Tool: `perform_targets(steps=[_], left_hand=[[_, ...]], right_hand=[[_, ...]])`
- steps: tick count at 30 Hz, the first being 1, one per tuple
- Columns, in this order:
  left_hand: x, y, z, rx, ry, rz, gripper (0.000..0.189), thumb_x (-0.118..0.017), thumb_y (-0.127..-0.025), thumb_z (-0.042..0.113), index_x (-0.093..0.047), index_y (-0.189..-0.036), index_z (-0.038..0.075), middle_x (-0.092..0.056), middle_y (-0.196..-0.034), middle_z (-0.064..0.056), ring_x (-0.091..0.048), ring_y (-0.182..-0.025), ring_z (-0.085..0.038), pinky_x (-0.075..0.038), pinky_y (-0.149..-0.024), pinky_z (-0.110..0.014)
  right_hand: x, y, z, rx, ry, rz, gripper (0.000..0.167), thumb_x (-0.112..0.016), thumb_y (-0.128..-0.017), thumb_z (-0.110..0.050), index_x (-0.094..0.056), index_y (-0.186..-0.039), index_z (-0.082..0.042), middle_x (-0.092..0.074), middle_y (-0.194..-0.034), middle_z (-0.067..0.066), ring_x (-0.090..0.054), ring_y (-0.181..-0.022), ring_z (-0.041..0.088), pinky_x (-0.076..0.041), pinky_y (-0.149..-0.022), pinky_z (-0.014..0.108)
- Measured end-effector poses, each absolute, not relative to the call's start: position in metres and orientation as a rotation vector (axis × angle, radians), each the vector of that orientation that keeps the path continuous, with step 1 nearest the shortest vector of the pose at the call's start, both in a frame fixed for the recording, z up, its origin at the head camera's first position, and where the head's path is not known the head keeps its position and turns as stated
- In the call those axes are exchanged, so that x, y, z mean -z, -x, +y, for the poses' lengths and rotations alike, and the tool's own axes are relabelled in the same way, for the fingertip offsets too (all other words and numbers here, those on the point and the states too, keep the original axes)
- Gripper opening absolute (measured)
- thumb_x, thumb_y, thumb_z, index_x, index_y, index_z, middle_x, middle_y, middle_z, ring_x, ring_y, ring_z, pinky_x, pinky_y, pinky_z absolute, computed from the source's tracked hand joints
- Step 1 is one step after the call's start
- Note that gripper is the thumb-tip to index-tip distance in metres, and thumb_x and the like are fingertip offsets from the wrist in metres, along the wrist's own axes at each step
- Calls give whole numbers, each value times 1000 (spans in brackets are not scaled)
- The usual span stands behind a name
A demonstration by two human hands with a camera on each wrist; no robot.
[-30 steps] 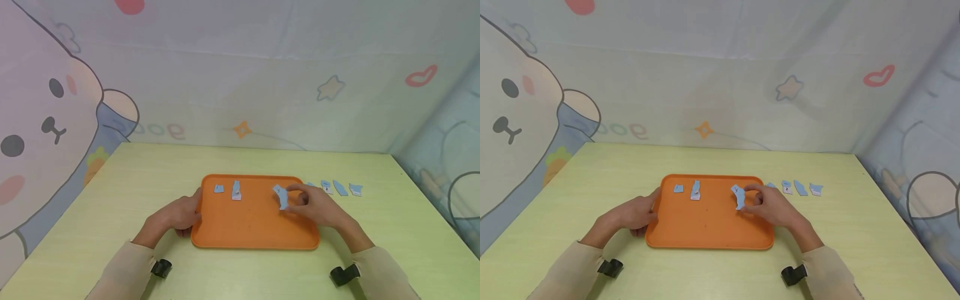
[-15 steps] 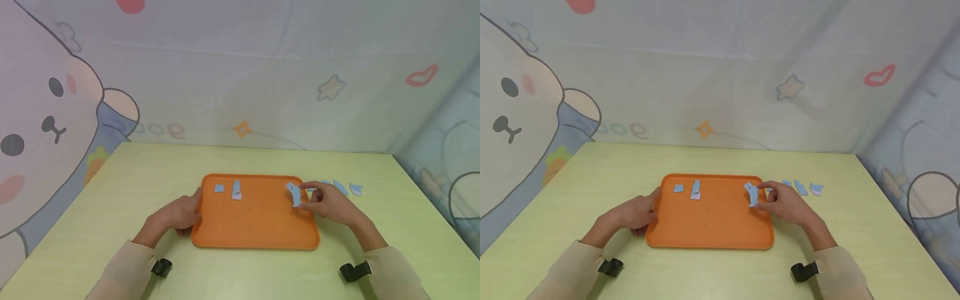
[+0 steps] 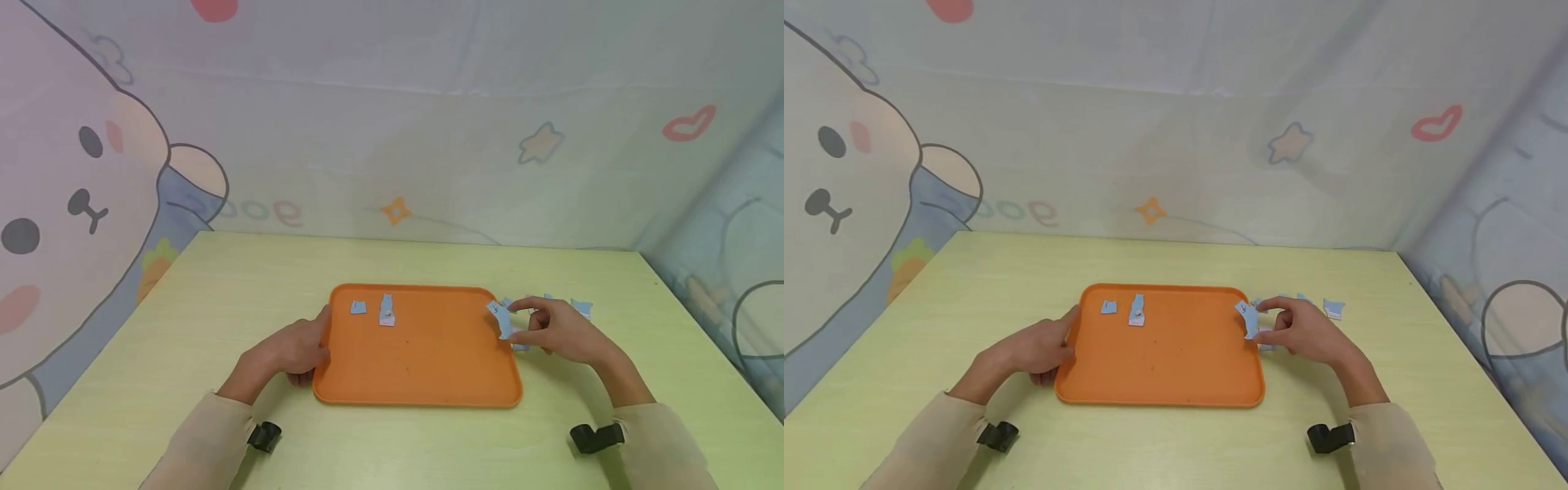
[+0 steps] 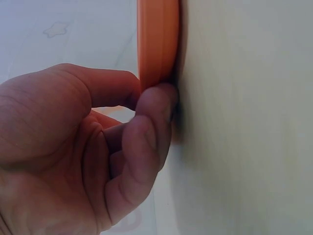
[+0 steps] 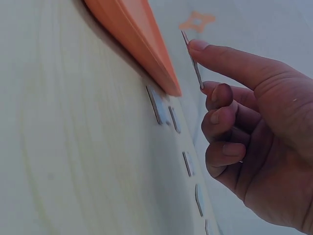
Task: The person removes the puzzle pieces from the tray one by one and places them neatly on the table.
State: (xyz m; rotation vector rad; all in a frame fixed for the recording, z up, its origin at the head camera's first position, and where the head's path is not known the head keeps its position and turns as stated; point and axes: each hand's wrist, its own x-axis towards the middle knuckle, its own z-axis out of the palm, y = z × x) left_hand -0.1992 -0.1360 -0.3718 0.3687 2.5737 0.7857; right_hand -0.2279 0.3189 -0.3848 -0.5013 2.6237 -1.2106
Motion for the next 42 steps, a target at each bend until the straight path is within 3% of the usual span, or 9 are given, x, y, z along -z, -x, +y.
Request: perform_targets(steps=[16, 42], left_hand=[[371, 198, -136, -791, -376, 2573, 57, -47, -95, -2, -27, -149, -1, -61, -61, -8, -54, -45, -17, -48, -43, -28], [371, 198, -137, -790, -385, 2579, 53, -48, -95, -2, -30, -145, -1, -60, -61, -8, -54, -45, -17, -48, -44, -28]], right_hand=[[390, 225, 357, 1136, 440, 2613, 56, -82, -92, -22, -60, -138, 2, -53, -68, 1, -44, -54, 10, -41, -53, 27], [394, 224, 375, 1107, 378, 2632, 57, -82, -91, -22, -59, -136, 4, -60, -75, 4, -47, -57, 9, -41, -55, 26]])
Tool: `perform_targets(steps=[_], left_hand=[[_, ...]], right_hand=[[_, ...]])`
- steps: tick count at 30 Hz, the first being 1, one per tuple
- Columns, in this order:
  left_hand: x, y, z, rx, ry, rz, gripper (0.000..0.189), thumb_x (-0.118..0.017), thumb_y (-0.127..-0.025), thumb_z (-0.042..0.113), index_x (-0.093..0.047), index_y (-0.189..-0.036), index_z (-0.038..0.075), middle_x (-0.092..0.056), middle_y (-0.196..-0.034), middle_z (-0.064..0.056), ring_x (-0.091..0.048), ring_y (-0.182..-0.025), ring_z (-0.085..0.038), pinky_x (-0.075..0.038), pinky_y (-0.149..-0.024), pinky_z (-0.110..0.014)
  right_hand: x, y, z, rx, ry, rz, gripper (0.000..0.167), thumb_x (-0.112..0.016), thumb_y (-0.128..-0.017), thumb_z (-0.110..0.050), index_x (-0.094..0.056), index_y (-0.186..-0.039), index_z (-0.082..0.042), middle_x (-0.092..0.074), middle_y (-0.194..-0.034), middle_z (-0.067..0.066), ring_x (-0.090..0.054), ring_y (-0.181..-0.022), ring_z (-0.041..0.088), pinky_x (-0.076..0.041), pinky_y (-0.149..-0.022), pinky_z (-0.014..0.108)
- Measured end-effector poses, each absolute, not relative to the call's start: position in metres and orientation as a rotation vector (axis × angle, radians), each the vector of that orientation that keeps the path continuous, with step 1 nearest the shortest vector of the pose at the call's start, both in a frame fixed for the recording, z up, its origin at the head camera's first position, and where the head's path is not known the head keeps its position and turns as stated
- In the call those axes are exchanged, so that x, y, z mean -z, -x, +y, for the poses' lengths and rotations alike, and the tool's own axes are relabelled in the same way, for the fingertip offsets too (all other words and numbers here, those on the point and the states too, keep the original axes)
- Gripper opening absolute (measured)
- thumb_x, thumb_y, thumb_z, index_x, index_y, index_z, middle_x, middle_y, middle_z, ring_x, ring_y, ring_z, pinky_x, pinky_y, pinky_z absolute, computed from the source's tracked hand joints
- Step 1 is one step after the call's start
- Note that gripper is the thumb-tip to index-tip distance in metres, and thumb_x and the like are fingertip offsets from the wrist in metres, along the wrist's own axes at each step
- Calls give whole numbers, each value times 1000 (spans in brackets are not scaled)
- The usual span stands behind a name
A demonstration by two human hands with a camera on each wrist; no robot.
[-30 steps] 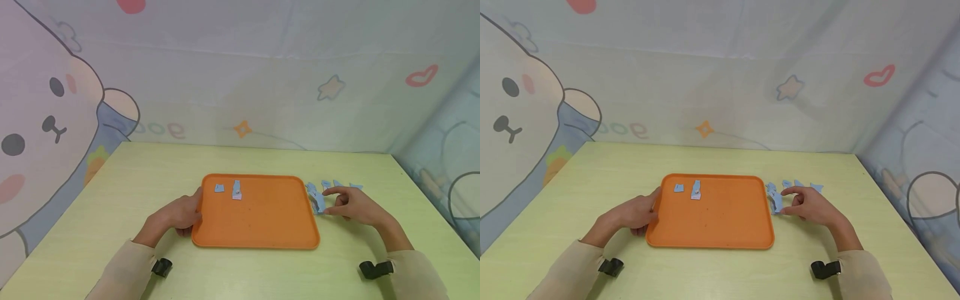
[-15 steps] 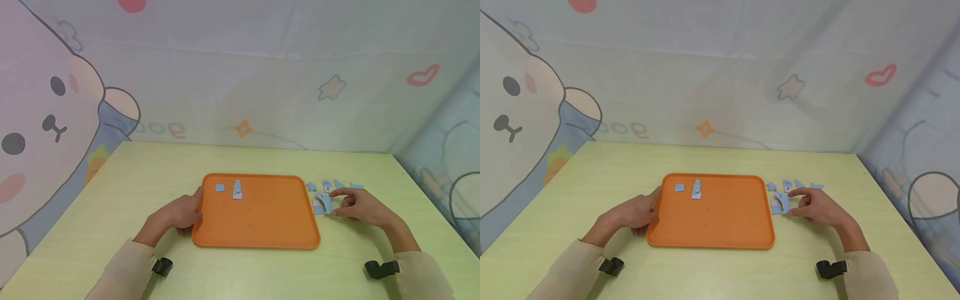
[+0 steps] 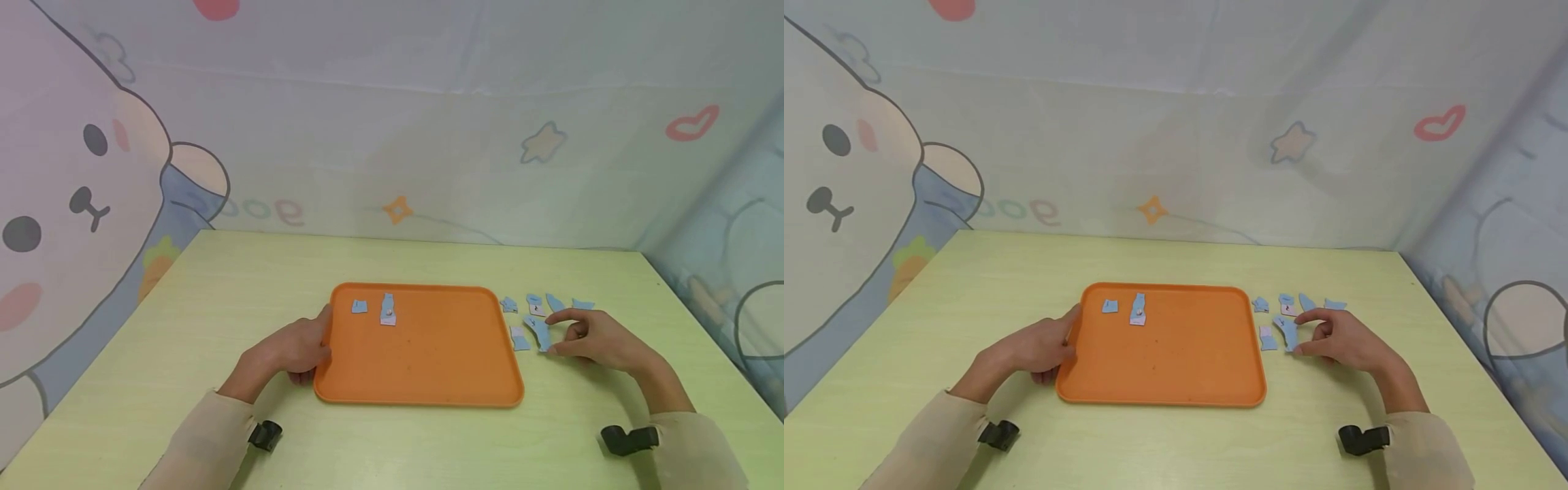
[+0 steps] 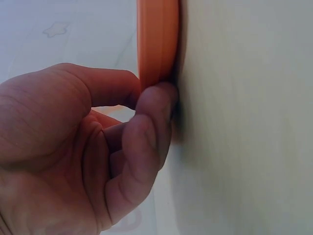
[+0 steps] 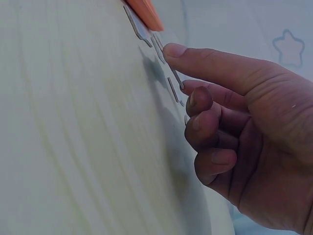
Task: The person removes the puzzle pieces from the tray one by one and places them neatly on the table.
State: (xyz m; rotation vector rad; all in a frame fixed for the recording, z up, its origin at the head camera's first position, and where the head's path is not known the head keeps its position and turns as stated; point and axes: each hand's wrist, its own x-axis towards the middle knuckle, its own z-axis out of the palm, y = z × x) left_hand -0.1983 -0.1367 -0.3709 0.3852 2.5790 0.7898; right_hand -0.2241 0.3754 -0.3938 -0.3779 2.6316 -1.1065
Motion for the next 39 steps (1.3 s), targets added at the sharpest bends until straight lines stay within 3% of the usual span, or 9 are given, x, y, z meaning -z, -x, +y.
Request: perform_targets(steps=[5, 22, 29, 39], left_hand=[[370, 198, -137, -796, -392, 2583, 50, -48, -94, -2, -32, -141, -1, -61, -61, -9, -55, -45, -17, -49, -44, -28], [371, 199, -137, -786, -390, 2576, 58, -48, -96, -1, -27, -149, -3, -62, -61, -9, -56, -44, -16, -49, -43, -29], [371, 198, -137, -771, -389, 2567, 76, -48, -97, 0, -12, -163, -4, -62, -61, -9, -56, -45, -17, -50, -44, -29], [371, 198, -137, -768, -381, 2570, 73, -48, -97, 0, -14, -162, -4, -62, -61, -9, -57, -45, -17, -50, -43, -29]], right_hand=[[394, 224, 376, 1092, 364, 2631, 57, -82, -91, -23, -59, -136, 4, -59, -74, 3, -48, -57, 10, -41, -56, 26], [397, 225, 379, 1067, 330, 2628, 58, -83, -90, -23, -60, -135, 3, -59, -75, 4, -50, -56, 12, -43, -55, 27], [399, 226, 380, 1053, 308, 2632, 59, -84, -89, -24, -59, -136, 3, -58, -77, 3, -51, -58, 13, -43, -56, 26], [398, 225, 381, 1075, 332, 2622, 58, -84, -89, -21, -59, -134, 5, -58, -76, 3, -49, -57, 11, -43, -55, 26]])
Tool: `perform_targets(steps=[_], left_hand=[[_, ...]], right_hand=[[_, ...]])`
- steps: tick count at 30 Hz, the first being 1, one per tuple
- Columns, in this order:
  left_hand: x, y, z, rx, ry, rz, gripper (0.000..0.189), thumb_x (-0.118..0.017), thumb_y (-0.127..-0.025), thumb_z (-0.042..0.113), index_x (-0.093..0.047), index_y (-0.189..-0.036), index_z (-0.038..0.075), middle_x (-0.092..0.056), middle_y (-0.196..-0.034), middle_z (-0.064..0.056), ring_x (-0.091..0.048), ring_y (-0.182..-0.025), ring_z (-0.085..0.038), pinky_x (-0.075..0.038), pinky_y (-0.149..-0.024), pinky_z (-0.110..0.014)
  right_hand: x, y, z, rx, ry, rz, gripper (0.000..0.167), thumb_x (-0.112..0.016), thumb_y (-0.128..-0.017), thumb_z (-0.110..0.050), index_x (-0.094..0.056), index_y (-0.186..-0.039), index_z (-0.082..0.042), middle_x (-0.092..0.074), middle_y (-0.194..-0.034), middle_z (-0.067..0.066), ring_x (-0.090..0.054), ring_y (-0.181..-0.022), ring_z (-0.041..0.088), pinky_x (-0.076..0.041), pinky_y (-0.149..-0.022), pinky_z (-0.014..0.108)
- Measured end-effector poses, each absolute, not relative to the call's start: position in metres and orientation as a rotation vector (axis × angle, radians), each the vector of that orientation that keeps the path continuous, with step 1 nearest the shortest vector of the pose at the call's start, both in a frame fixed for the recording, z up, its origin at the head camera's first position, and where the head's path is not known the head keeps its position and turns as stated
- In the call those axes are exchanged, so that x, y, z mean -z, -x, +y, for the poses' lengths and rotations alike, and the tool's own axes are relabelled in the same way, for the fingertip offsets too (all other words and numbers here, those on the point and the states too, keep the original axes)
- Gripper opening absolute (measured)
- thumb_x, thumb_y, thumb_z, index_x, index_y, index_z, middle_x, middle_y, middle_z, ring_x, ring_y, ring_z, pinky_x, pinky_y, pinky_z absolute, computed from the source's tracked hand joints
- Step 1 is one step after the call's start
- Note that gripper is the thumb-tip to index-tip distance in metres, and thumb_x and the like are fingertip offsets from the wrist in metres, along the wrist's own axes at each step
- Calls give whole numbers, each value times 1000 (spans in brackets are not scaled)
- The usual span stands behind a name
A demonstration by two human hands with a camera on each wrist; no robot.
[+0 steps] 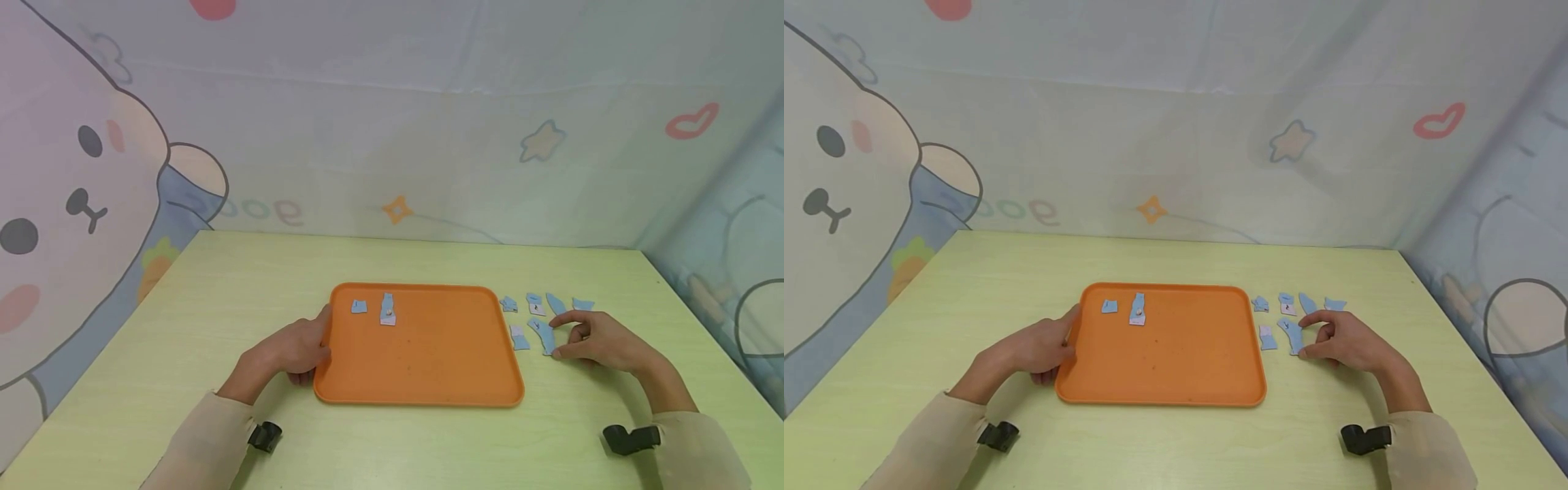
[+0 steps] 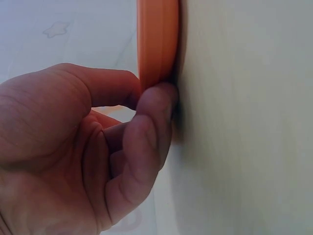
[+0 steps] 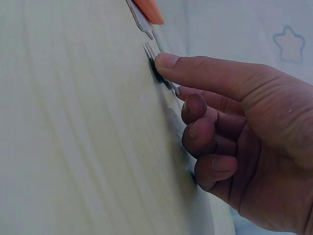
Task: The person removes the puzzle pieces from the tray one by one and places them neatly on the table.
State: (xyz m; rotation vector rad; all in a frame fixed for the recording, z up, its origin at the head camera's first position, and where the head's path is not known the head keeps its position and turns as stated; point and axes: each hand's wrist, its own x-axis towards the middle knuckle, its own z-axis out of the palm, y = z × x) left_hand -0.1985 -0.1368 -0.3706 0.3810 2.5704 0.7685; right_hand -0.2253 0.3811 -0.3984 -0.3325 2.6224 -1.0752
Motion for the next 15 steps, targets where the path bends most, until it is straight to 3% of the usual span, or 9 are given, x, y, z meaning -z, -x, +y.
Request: perform_targets(steps=[15], left_hand=[[372, 199, -137, -781, -401, 2582, 56, -47, -93, -1, -29, -147, -1, -62, -61, -9, -56, -45, -17, -49, -43, -30]], right_hand=[[399, 224, 381, 1104, 369, 2605, 57, -81, -91, -16, -57, -137, 7, -58, -76, 4, -48, -55, 10, -43, -55, 26]])
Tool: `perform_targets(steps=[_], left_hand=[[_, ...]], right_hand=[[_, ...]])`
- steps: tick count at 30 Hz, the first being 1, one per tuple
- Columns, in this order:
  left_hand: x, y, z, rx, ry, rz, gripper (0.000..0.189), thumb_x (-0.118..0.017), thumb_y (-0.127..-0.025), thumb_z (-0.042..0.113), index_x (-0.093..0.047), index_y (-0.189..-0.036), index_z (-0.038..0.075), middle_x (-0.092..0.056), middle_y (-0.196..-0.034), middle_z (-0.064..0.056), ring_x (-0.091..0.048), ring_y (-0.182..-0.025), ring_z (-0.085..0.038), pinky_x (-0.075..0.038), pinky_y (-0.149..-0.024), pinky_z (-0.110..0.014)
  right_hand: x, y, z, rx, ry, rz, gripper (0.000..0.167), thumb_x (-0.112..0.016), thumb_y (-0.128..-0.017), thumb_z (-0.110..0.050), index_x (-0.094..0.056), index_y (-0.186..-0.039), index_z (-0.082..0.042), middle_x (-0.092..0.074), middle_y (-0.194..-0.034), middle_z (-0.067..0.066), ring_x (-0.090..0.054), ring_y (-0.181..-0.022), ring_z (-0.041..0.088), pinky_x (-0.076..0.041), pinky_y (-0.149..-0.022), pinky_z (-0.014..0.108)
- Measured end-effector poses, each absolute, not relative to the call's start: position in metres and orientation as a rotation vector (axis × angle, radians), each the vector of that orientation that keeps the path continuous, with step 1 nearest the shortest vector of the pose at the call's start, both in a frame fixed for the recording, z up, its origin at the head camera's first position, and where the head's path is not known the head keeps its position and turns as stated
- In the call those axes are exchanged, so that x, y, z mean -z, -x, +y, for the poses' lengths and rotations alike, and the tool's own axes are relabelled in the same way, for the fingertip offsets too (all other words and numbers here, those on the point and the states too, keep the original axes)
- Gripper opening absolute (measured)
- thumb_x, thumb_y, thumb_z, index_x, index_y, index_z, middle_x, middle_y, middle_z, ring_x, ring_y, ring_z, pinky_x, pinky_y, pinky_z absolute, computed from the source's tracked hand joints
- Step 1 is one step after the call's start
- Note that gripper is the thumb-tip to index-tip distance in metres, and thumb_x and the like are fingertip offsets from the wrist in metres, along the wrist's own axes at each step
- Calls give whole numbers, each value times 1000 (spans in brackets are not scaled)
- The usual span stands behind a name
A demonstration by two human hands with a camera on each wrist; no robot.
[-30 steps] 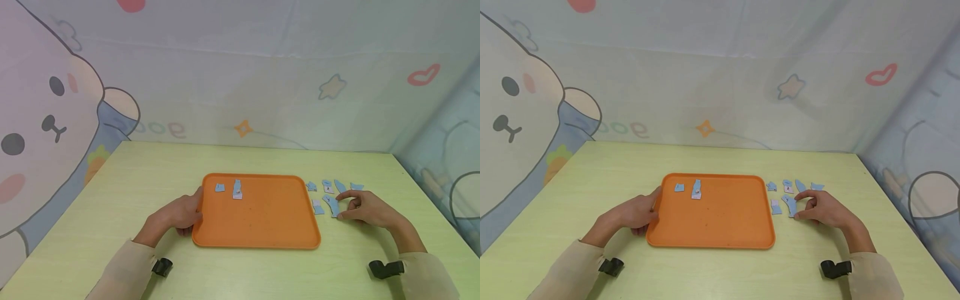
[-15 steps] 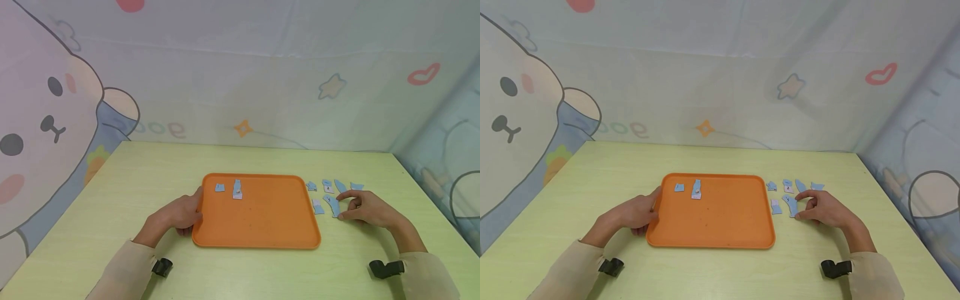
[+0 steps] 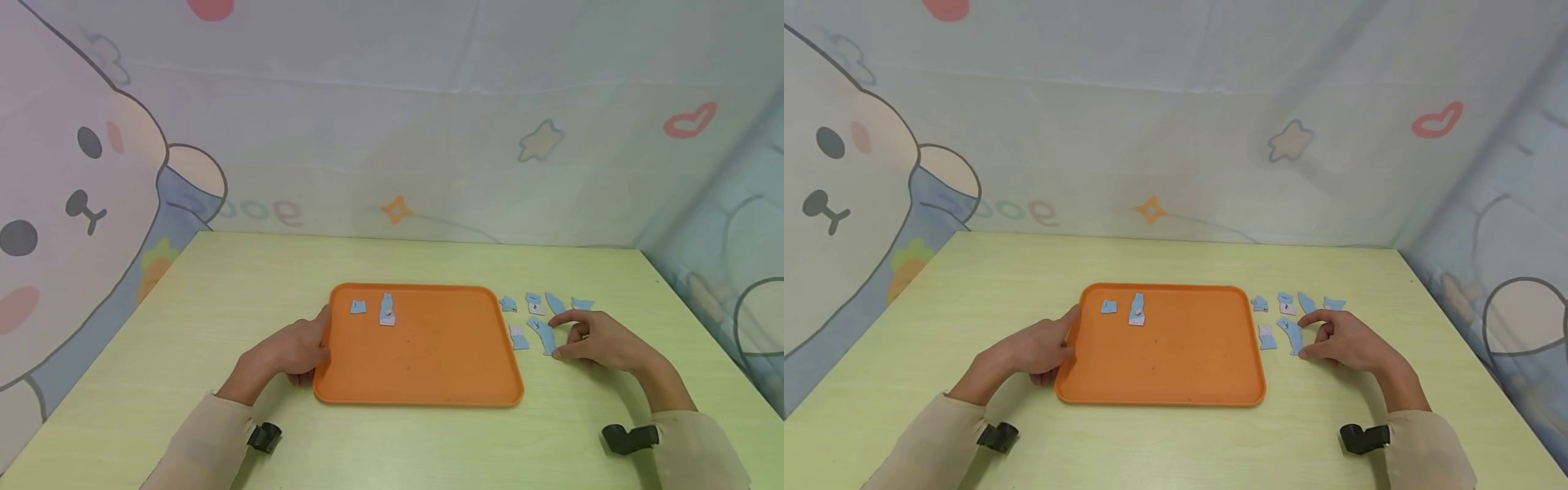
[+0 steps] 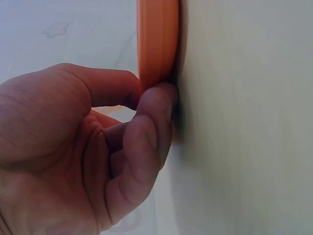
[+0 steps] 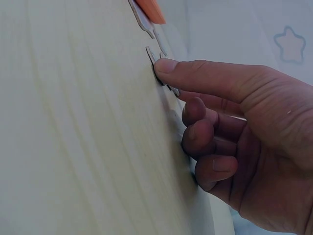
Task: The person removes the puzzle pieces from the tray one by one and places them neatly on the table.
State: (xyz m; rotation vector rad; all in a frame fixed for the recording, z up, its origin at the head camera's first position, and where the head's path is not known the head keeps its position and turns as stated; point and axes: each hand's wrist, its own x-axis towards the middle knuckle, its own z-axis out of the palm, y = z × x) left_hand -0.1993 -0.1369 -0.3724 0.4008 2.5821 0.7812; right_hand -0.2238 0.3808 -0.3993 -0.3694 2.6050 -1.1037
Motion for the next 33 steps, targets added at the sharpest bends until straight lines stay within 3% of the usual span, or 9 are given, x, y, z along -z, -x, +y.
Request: perform_targets(steps=[19, 33], left_hand=[[372, 198, -138, -776, -405, 2591, 60, -48, -94, -1, -27, -150, -1, -61, -62, -9, -55, -45, -17, -49, -43, -29], [373, 199, -137, -775, -415, 2594, 63, -47, -98, 0, -22, -156, 2, -61, -61, -9, -55, -43, -17, -50, -42, -31]], right_hand=[[390, 225, 378, 1075, 389, 2671, 59, -81, -92, -22, -58, -140, 3, -60, -79, 6, -51, -57, 12, -45, -55, 28], [370, 220, 348, 1119, 487, 2697, 57, -80, -94, -22, -58, -142, 0, -60, -81, 6, -53, -59, 14, -46, -54, 29]])
